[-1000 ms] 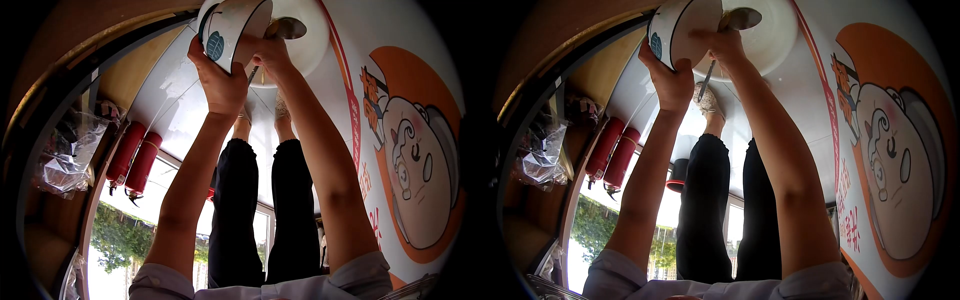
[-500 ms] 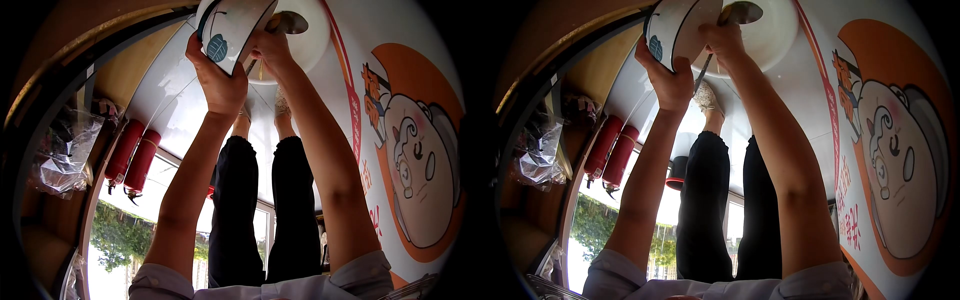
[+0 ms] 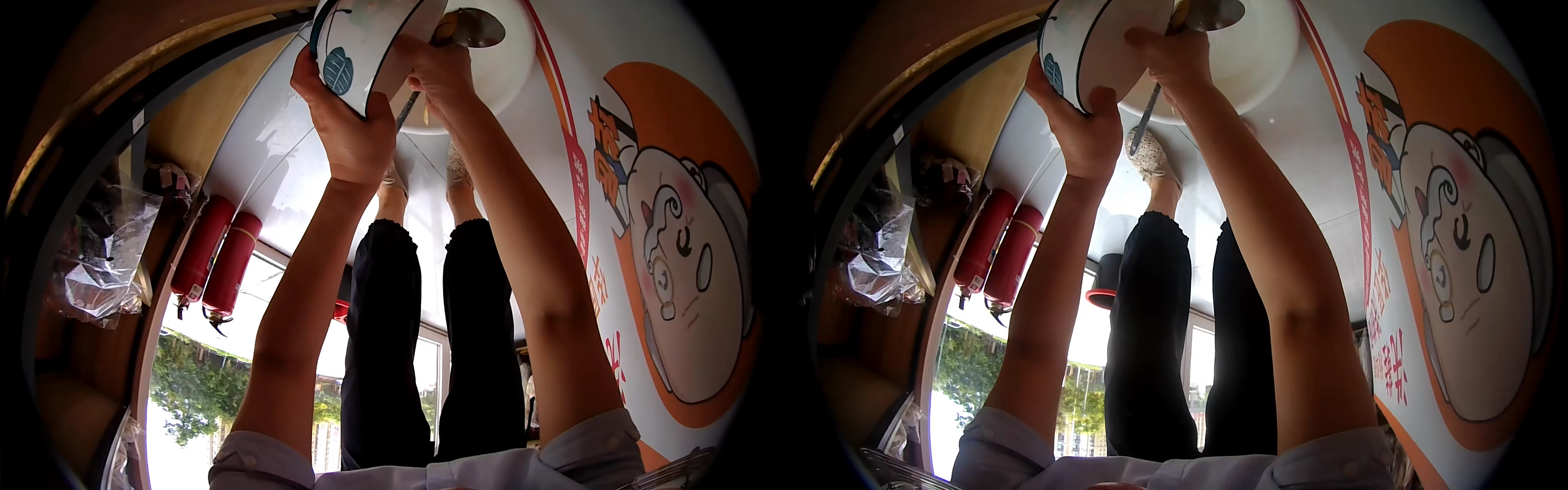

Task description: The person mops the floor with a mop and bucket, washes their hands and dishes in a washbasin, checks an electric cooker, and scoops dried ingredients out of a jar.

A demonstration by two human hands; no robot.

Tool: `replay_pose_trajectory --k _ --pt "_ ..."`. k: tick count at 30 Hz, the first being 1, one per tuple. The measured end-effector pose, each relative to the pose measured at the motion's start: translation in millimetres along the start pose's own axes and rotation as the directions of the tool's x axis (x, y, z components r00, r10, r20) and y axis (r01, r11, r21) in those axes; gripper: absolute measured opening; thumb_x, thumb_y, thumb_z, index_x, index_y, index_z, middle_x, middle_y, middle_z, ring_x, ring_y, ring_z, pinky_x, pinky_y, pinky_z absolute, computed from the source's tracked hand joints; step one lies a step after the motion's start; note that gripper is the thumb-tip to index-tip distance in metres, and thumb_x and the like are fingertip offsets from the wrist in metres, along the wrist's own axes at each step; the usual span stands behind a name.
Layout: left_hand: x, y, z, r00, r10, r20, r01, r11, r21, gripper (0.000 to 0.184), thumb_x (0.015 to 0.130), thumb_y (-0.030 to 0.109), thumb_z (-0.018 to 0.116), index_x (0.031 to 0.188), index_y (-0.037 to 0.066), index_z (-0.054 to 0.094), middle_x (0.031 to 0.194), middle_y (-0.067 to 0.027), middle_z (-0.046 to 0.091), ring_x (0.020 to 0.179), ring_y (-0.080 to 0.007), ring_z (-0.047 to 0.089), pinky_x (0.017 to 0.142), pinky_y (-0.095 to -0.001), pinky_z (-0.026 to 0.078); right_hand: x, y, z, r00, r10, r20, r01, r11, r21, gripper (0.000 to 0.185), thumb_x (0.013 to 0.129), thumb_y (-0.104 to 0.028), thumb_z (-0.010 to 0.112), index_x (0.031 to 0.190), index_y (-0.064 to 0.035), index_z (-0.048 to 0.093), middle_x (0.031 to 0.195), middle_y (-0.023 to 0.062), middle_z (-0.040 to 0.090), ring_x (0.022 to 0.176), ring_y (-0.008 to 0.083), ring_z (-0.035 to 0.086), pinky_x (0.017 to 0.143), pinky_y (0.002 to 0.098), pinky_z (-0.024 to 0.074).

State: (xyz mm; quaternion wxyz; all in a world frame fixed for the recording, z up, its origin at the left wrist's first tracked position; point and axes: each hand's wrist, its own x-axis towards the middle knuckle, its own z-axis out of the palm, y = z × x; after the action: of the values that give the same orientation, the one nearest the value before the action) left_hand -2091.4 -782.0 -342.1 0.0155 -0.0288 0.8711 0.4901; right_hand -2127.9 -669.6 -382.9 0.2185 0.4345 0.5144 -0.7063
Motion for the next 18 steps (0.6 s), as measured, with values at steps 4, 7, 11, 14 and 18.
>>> replay_pose_trajectory --k 4,7,11,14,18 --pt "0.8 0.4 1.0 0.999 0.048 -0.006 -0.047 0.997 0.062 0.071 0.064 -0.007 0.047 0.128 -0.008 0.017 0.120 -0.0288 0.034 0.114 -0.0431 0.040 0.101 -0.0442 0.030 -1.1 -2.4 -2.9 0.999 -0.027 -0.042 0.026 0.999 -0.021 0.037 0.069 -0.009 0.068 0.102 0.0011 0.056 0.085 0.0110 0.062 0.068 0.0198 0.059 0.056 0.0299 0.0474" --pt "0.5 0.1 1.6 1.000 0.028 -0.010 -0.028 0.999 0.028 0.071 0.064 -0.007 0.047 0.128 -0.008 0.017 0.121 -0.0289 0.033 0.114 -0.0429 0.040 0.101 -0.0437 0.030 3.3 6.6 -0.1 0.991 -0.127 -0.028 0.130 0.986 0.107 0.036 0.068 -0.006 0.068 0.101 0.0030 0.056 0.086 0.0105 0.061 0.070 0.0189 0.060 0.058 0.0289 0.0486" --pt "-0.7 -2.5 2.2 1.000 -0.023 -0.007 0.023 0.998 -0.055 0.071 0.064 -0.007 0.047 0.128 -0.007 0.017 0.120 -0.0282 0.033 0.114 -0.0423 0.040 0.101 -0.0434 0.030 7.6 13.3 0.2 0.973 -0.228 -0.013 0.226 0.954 0.196 0.034 0.067 -0.002 0.066 0.099 0.0042 0.056 0.088 0.0107 0.062 0.074 0.0211 0.061 0.064 0.0298 0.0503" --pt "-1.1 1.2 1.1 0.999 -0.038 0.004 0.038 0.999 -0.023 0.070 0.064 -0.007 0.047 0.127 -0.007 0.017 0.120 -0.0283 0.034 0.114 -0.0416 0.040 0.101 -0.0430 0.030 5.9 10.8 0.2 0.981 -0.189 -0.040 0.193 0.969 0.157 0.033 0.067 -0.001 0.065 0.098 0.0045 0.056 0.089 0.0107 0.062 0.075 0.0210 0.061 0.064 0.0297 0.0501" --pt "-1.1 -1.7 0.7 0.999 -0.038 0.006 0.038 0.999 -0.007 0.071 0.063 -0.008 0.048 0.127 -0.006 0.017 0.118 -0.0268 0.035 0.112 -0.0410 0.041 0.100 -0.0426 0.031 6.3 12.9 1.0 0.988 -0.131 -0.082 0.139 0.985 0.099 0.032 0.067 0.000 0.064 0.098 0.0048 0.056 0.089 0.0108 0.062 0.076 0.0208 0.061 0.066 0.0295 0.0497"
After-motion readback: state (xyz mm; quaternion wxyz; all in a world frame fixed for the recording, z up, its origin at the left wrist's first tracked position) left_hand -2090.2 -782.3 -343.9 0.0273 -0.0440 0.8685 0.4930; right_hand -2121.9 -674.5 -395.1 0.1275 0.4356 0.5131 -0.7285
